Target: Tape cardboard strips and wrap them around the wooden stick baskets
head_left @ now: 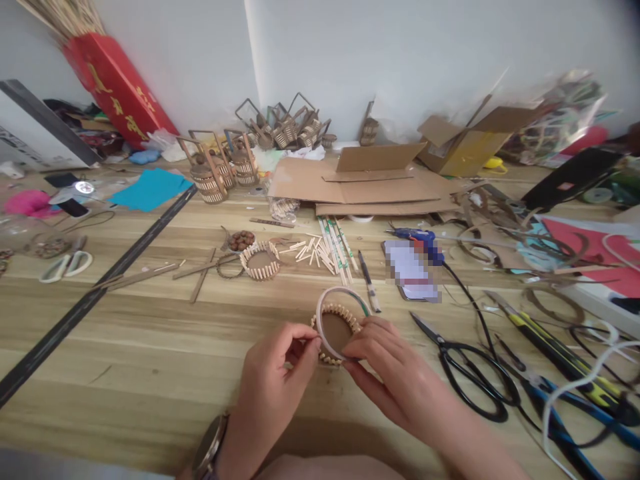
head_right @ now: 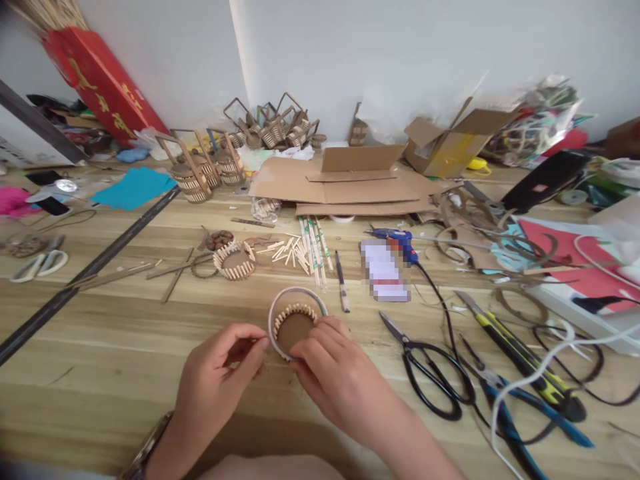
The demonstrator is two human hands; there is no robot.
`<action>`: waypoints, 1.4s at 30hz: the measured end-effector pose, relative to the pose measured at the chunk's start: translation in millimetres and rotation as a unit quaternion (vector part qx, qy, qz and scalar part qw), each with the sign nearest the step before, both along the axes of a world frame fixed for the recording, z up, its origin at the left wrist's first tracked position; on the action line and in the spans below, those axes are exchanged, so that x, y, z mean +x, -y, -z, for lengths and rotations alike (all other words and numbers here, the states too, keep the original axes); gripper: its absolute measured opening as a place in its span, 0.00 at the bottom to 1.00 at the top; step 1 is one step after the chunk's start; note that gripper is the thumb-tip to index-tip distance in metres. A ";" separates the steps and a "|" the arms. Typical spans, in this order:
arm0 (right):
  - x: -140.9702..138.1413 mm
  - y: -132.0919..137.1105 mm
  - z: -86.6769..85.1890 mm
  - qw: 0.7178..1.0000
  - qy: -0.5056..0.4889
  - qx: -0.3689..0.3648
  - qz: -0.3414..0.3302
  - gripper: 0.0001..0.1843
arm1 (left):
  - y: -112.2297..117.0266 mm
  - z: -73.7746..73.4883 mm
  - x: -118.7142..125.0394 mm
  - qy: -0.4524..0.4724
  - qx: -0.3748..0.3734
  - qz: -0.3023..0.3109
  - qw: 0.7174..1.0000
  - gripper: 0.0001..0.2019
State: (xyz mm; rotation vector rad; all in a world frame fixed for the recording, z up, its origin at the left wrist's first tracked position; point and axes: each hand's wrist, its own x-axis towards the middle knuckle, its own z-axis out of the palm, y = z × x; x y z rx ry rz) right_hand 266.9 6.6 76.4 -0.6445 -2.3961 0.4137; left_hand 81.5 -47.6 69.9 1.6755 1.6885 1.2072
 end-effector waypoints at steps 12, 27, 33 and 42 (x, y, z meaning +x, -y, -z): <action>20.1 6.9 -6.4 0.987 -0.054 0.006 0.153 0.09 | 18.3 2.4 1.4 0.159 0.013 0.107 0.981 0.08; -16.3 34.2 0.9 0.829 -0.253 -0.484 0.121 0.15 | 15.4 13.6 10.1 0.302 -0.047 0.136 0.942 0.12; -19.6 31.1 1.4 0.821 -0.313 -0.455 0.148 0.14 | 9.5 12.3 10.4 0.418 -0.132 0.085 0.895 0.15; -6.0 31.7 2.8 0.918 -0.218 -0.277 0.180 0.04 | 4.4 9.3 14.2 0.477 -0.158 0.047 0.863 0.09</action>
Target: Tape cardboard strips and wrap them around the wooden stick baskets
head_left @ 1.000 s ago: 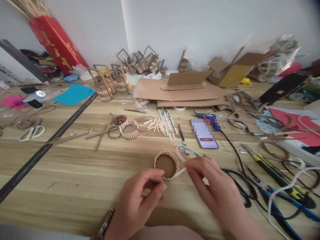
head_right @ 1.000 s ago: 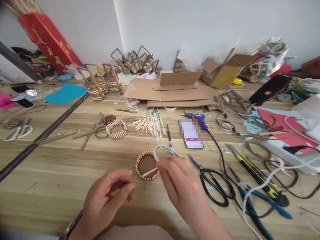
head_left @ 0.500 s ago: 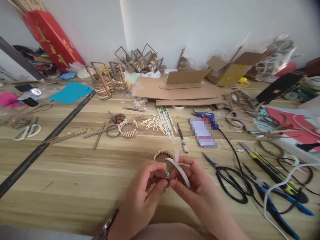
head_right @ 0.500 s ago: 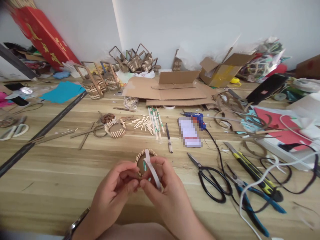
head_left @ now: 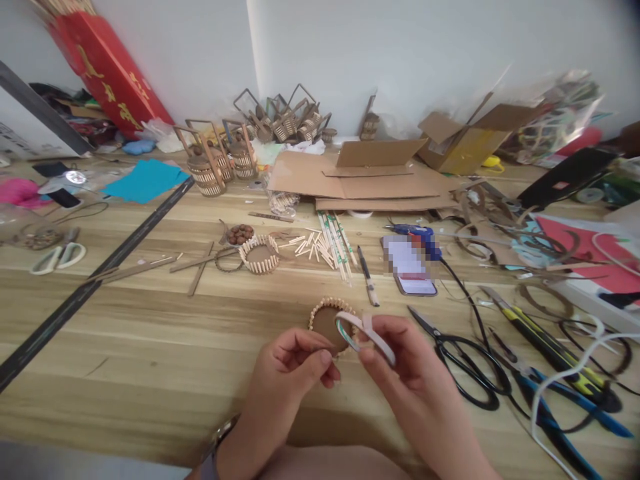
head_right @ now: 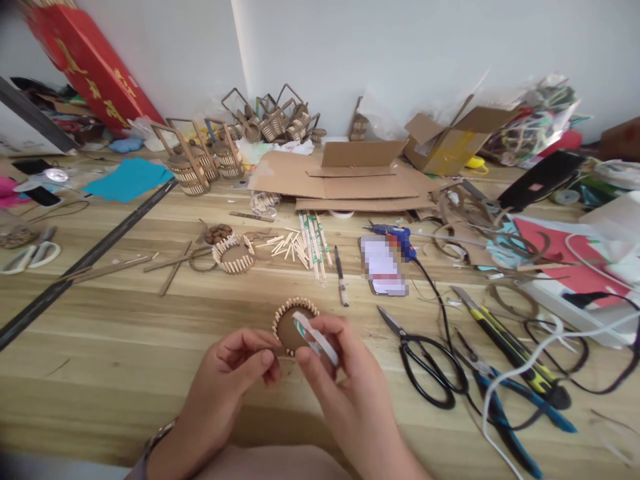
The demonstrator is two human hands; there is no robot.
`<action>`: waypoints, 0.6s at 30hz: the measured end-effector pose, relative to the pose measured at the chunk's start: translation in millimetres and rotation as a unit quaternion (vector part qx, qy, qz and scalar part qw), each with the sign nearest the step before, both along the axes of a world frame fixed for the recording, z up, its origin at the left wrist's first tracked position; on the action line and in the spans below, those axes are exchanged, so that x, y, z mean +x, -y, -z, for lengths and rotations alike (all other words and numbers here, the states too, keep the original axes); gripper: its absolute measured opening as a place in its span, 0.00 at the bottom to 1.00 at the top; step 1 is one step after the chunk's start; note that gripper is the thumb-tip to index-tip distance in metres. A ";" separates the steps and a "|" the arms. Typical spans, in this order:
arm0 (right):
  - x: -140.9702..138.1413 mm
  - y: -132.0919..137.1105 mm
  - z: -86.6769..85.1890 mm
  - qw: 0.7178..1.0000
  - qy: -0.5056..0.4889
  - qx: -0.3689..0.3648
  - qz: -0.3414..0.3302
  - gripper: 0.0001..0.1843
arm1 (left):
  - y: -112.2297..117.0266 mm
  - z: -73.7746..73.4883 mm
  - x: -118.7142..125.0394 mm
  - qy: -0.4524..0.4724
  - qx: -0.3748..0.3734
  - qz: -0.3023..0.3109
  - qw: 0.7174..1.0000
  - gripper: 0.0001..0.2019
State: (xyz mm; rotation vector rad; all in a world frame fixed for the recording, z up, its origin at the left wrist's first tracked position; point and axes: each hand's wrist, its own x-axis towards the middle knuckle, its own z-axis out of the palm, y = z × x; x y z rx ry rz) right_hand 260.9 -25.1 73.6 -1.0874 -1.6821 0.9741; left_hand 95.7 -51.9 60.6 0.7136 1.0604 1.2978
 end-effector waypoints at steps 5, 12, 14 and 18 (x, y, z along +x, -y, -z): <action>17.7 2.1 -35.3 0.973 0.210 0.074 -0.056 0.06 | 0.0 -7.8 1.8 -0.026 -0.027 -0.011 0.999 0.07; 8.7 4.1 -37.9 0.957 0.245 0.003 -0.155 0.07 | 0.8 -15.2 3.5 -0.044 -0.046 0.009 0.998 0.03; 8.2 2.4 -35.7 0.955 0.254 0.006 -0.155 0.07 | 1.4 -17.2 2.5 -0.041 -0.052 0.016 0.998 0.02; 10.3 -0.6 -36.1 0.949 0.271 0.016 -0.159 0.07 | 2.2 -20.5 1.2 -0.035 -0.062 0.035 0.997 0.03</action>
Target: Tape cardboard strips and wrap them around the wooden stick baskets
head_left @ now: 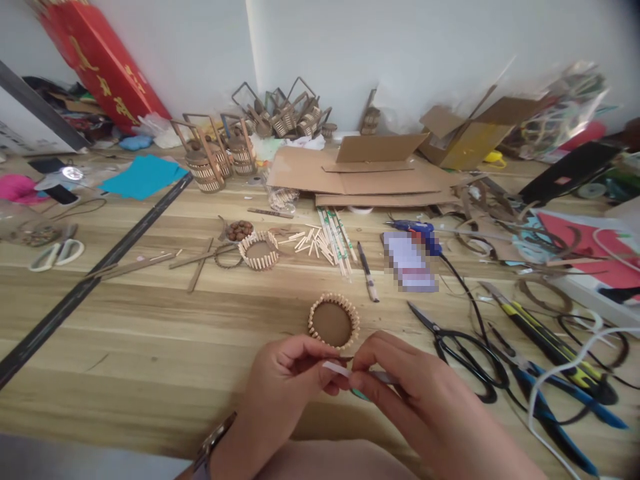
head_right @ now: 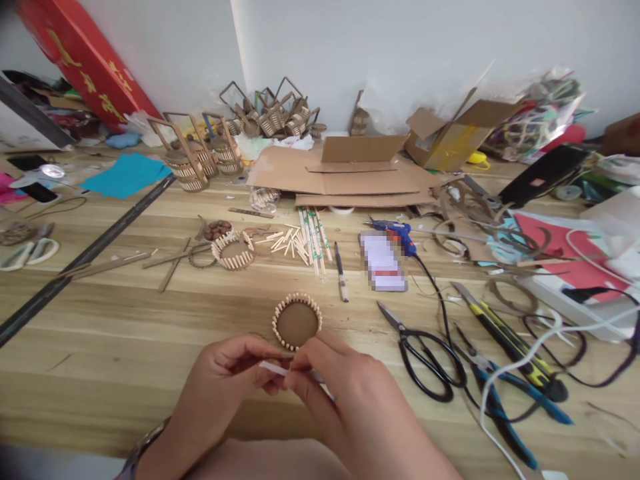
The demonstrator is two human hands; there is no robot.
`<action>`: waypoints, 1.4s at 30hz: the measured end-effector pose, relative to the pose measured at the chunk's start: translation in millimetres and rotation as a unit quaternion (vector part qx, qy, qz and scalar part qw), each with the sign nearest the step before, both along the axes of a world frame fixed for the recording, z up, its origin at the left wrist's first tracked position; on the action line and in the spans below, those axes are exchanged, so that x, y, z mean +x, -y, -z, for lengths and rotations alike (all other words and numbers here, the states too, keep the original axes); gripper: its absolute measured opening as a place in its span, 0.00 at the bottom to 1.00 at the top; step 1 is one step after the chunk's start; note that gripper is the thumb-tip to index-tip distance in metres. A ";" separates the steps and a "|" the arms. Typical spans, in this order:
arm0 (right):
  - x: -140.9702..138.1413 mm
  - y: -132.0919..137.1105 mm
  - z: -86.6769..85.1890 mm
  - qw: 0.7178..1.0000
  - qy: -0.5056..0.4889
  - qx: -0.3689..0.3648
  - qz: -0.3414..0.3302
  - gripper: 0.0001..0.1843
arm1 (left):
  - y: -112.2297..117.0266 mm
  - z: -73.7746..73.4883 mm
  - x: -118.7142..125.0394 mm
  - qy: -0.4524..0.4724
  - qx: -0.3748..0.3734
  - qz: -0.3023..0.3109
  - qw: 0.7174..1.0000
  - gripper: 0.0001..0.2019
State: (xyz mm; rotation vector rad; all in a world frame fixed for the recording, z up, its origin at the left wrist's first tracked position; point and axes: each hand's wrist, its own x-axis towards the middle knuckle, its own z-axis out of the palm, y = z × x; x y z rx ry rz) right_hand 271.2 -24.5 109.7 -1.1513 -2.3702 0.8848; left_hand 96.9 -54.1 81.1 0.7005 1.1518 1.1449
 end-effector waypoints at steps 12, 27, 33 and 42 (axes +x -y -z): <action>3.1 -4.0 -7.0 1.000 0.027 0.004 -0.013 0.08 | 2.7 -1.0 -2.2 -0.008 -0.010 0.030 0.999 0.05; 5.0 -5.2 -1.5 0.998 0.046 0.035 -0.008 0.07 | 3.4 -4.2 -1.9 0.003 -0.015 0.050 0.999 0.07; 4.1 -4.8 -1.5 0.996 0.075 0.058 -0.004 0.07 | 4.7 -3.5 -1.0 -0.012 0.008 0.063 0.998 0.07; 1.9 -3.9 -4.4 0.996 0.072 0.060 0.008 0.08 | 5.1 -3.0 -1.4 -0.008 0.027 0.079 0.996 0.07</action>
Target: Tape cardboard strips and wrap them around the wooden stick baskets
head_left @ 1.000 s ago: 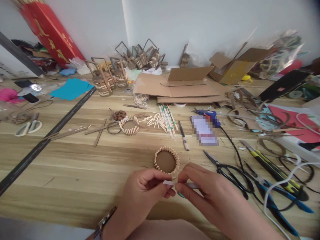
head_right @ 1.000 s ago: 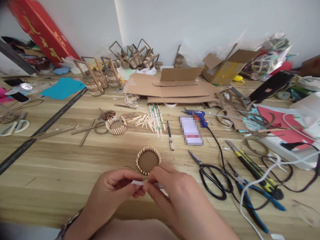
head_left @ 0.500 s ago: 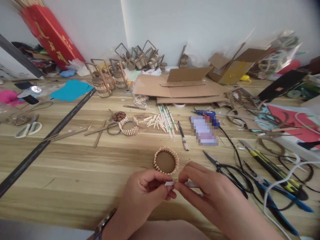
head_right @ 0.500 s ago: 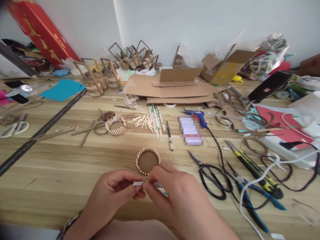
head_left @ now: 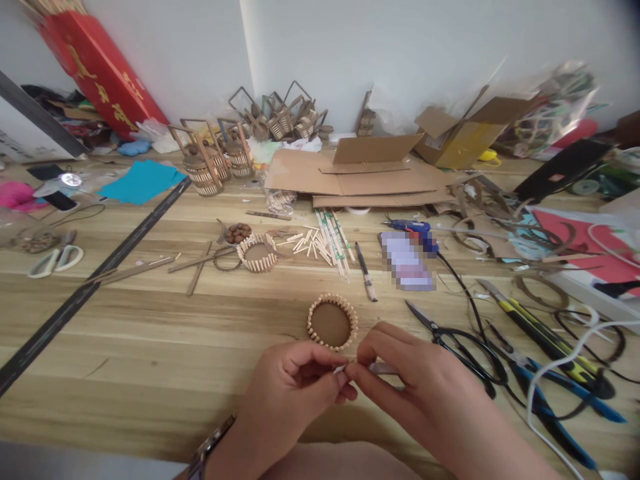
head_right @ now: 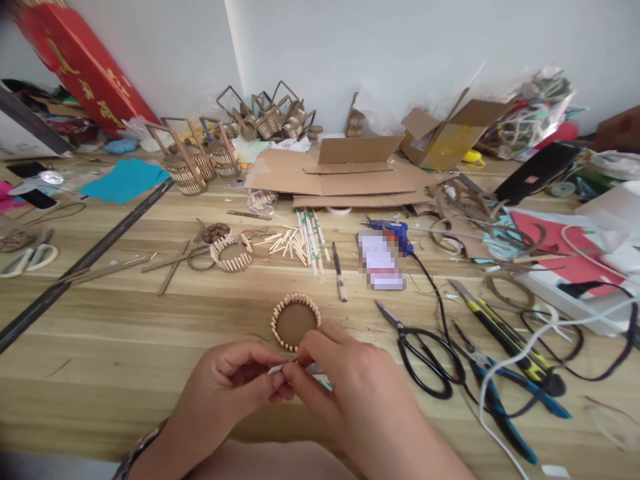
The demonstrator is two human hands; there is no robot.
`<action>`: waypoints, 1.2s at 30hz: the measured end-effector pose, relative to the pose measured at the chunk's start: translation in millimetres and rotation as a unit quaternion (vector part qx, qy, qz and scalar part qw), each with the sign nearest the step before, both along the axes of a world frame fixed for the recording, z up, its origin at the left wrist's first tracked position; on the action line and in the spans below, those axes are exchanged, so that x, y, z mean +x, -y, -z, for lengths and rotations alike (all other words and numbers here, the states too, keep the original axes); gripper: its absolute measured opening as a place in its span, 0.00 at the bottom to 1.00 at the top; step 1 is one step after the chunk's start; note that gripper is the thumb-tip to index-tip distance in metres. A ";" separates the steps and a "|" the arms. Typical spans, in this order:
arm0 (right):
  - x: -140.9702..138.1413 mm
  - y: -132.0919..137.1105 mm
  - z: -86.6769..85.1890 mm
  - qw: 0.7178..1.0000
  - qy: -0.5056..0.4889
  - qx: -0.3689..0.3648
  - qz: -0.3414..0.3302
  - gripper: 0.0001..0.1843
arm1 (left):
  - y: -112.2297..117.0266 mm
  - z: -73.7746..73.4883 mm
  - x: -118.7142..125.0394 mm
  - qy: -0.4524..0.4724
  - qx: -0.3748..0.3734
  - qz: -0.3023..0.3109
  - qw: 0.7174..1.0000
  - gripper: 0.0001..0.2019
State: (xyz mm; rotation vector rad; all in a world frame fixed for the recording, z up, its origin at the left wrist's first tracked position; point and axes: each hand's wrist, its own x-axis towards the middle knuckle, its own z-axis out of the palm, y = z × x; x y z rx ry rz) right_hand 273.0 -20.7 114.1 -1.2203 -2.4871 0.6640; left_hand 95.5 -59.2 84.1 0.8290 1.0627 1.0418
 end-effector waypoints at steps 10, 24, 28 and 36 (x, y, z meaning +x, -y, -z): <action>1.9 -1.6 -2.3 1.000 0.000 0.024 -0.009 0.08 | -0.2 3.4 -2.0 0.040 -0.017 0.007 0.999 0.10; -1.7 1.7 -0.3 0.996 0.003 0.088 -0.005 0.10 | 4.0 9.6 -8.1 -0.006 0.048 0.036 0.998 0.06; -2.0 4.7 -1.3 0.993 0.008 0.114 -0.003 0.11 | 7.0 8.0 -9.6 -0.017 0.081 0.038 0.996 0.06; -0.6 6.5 -5.2 0.992 -0.013 0.129 0.006 0.07 | 16.5 -2.4 -6.8 -0.169 0.165 -0.044 0.971 0.11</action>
